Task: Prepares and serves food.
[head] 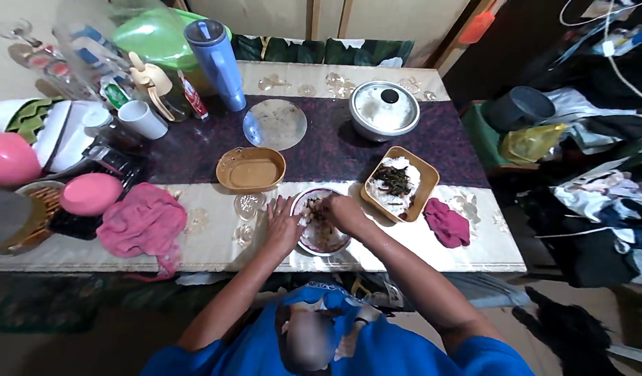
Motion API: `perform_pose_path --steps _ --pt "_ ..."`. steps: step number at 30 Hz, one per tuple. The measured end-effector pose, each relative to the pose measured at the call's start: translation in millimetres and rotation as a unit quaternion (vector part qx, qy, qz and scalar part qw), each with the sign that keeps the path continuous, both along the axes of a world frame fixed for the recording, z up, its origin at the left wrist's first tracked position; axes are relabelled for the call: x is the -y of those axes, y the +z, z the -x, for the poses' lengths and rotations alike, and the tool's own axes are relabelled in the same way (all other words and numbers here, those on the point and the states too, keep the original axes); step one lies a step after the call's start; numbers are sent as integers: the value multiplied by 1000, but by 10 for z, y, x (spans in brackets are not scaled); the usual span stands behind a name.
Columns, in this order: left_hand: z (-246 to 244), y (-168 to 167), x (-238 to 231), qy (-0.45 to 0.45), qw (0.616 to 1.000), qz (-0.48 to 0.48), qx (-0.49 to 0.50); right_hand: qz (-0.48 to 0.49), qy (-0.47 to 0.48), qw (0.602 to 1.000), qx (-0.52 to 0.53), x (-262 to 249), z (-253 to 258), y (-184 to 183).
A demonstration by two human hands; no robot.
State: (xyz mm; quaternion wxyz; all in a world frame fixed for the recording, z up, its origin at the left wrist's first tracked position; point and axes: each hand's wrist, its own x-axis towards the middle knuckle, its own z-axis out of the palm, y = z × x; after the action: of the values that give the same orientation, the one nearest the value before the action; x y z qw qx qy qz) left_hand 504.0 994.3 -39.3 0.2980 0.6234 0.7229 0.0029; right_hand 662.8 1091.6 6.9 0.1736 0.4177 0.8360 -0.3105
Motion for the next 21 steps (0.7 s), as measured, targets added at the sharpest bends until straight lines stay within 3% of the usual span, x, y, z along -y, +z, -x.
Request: perform_pose_path --steps 7,11,17,21 --pt "-48 -108 -14 0 999 -50 19 -33 37 994 -93 233 -25 -442" --pt "-72 -135 25 7 997 -73 39 -56 -9 988 -144 204 -38 -663" --pt "-6 -66 105 14 992 -84 88 -26 -26 996 -80 229 36 -353" --pt "84 -65 121 39 992 -99 63 -41 48 997 -54 491 115 -561"
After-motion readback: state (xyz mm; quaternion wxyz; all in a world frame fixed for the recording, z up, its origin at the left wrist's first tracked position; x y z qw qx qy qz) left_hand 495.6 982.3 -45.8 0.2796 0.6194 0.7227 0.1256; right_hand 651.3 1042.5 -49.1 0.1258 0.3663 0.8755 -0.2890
